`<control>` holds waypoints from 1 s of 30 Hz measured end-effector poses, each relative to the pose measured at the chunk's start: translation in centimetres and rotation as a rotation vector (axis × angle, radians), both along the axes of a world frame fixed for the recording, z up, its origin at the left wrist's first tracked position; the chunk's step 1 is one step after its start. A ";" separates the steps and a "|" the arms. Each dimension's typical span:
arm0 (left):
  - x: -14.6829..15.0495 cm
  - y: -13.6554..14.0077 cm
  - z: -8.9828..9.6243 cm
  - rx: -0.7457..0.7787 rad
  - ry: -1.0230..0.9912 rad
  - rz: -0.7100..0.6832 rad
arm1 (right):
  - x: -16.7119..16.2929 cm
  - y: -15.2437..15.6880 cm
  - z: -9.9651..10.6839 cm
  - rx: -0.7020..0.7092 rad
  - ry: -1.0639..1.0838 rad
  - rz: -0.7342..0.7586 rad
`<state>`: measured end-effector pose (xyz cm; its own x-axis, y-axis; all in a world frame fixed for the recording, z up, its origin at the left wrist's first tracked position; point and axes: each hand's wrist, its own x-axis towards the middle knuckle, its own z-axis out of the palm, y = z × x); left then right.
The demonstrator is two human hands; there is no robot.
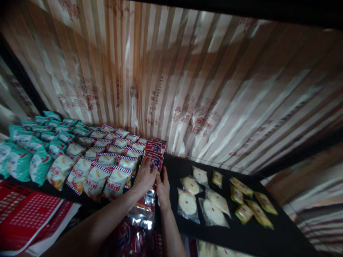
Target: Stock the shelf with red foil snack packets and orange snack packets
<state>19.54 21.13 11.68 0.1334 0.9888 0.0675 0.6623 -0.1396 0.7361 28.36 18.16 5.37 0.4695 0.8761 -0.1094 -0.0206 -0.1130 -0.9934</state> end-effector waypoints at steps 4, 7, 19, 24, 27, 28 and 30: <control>1.4 3.4 1.0 -0.059 0.030 0.118 | 0.4 0.6 -0.9 0.007 -0.033 -0.005; 2.1 4.7 0.9 -0.103 0.042 0.146 | 0.8 1.0 -1.6 0.019 -0.021 -0.004; 3.3 6.1 -0.5 -0.141 0.108 0.208 | 0.7 1.1 -1.3 0.009 -0.023 0.014; 3.5 7.0 -0.7 -0.160 0.103 0.226 | 0.9 1.4 -1.6 -0.035 -0.027 0.004; 3.5 7.3 -0.7 -0.170 0.102 0.238 | 0.9 1.4 -1.4 -0.043 -0.004 0.012; 3.5 7.3 -0.7 -0.171 0.103 0.239 | 0.8 1.4 -1.2 -0.041 0.001 0.015; 3.6 7.4 -0.8 -0.170 0.102 0.236 | 0.7 1.4 -1.0 -0.035 -0.009 0.012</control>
<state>23.12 28.50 10.91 -0.1034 0.9893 -0.1032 0.7336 0.1459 0.6637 29.02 19.51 4.33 0.4604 0.8772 -0.1360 -0.0097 -0.1483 -0.9889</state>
